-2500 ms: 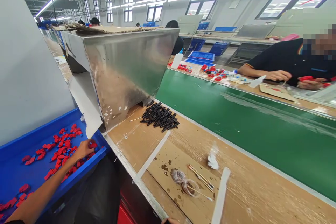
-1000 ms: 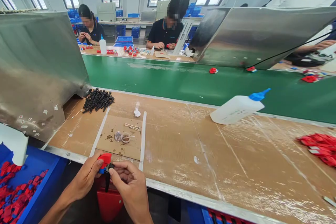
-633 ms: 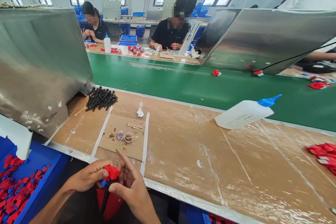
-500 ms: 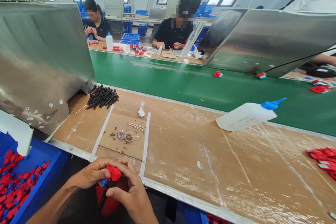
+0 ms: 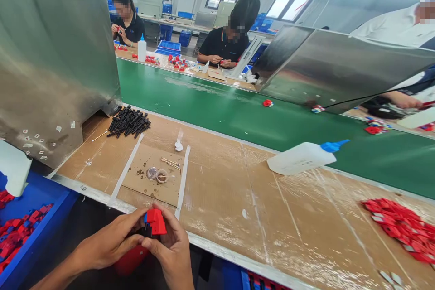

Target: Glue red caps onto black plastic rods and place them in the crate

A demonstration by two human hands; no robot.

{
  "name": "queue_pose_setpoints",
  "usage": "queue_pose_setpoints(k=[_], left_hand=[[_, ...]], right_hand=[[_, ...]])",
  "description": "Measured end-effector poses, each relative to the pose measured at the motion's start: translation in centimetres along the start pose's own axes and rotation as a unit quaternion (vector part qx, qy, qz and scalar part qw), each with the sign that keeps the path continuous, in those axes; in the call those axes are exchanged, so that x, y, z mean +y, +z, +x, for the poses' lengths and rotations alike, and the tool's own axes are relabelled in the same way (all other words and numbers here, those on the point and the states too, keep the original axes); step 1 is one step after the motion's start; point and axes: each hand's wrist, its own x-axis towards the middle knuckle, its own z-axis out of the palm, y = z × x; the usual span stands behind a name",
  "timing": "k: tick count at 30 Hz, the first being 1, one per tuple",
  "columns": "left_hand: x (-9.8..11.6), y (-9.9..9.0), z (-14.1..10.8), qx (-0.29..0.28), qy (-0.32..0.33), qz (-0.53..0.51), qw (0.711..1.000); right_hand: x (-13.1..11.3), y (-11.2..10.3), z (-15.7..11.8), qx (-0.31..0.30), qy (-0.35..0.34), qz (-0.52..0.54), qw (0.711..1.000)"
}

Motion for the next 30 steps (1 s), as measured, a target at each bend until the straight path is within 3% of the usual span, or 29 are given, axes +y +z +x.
queue_pose_setpoints(k=[5, 11, 14, 17, 19, 20, 21, 23, 24, 25, 27, 30], left_hand=[[-0.2, 0.7, -0.1, 0.0, 0.003, 0.018, 1.0], [-1.4, 2.2, 0.2, 0.046, 0.054, 0.122, 0.99], [-1.8, 2.7, 0.5, 0.051, 0.088, 0.139, 0.985], [-1.8, 3.2, 0.6, 0.07, 0.07, 0.084, 0.992], [-1.8, 3.6, 0.8, 0.082, 0.028, -0.067, 0.994], [-1.9, 3.9, 0.9, 0.075, 0.01, -0.186, 0.98], [-2.0, 4.3, 1.0, 0.059, -0.002, -0.317, 0.947], [-2.4, 5.1, 1.4, 0.019, -0.008, -0.532, 0.847], [-2.6, 5.5, 1.7, 0.005, -0.01, -0.594, 0.804], [-2.8, 5.8, 1.9, -0.001, -0.013, -0.625, 0.78], [-2.8, 6.3, 2.2, 0.013, -0.037, -0.608, 0.793], [-2.0, 6.7, 2.6, 0.043, -0.069, -0.439, 0.895]], right_hand=[[-0.3, -0.1, -0.1, -0.015, -0.013, -0.018, 1.0], [0.6, -0.3, -0.5, 0.019, -0.124, -0.106, 0.986], [1.8, -0.7, -0.8, 0.045, -0.144, -0.114, 0.982], [2.4, -0.9, -1.0, 0.065, -0.127, -0.114, 0.983], [2.3, -0.9, -0.9, 0.062, -0.12, -0.109, 0.985], [2.1, -0.8, -0.9, 0.058, -0.114, -0.106, 0.986], [1.9, -0.7, -0.8, 0.055, -0.106, -0.106, 0.987], [1.6, -0.4, -0.7, 0.058, -0.081, -0.113, 0.988], [1.5, -0.3, -0.6, 0.063, -0.067, -0.121, 0.988], [1.4, -0.2, -0.6, 0.069, -0.055, -0.13, 0.988], [1.4, -0.1, -0.9, 0.085, -0.048, -0.155, 0.983], [1.1, -0.4, -1.8, 0.136, -0.064, -0.211, 0.966]])
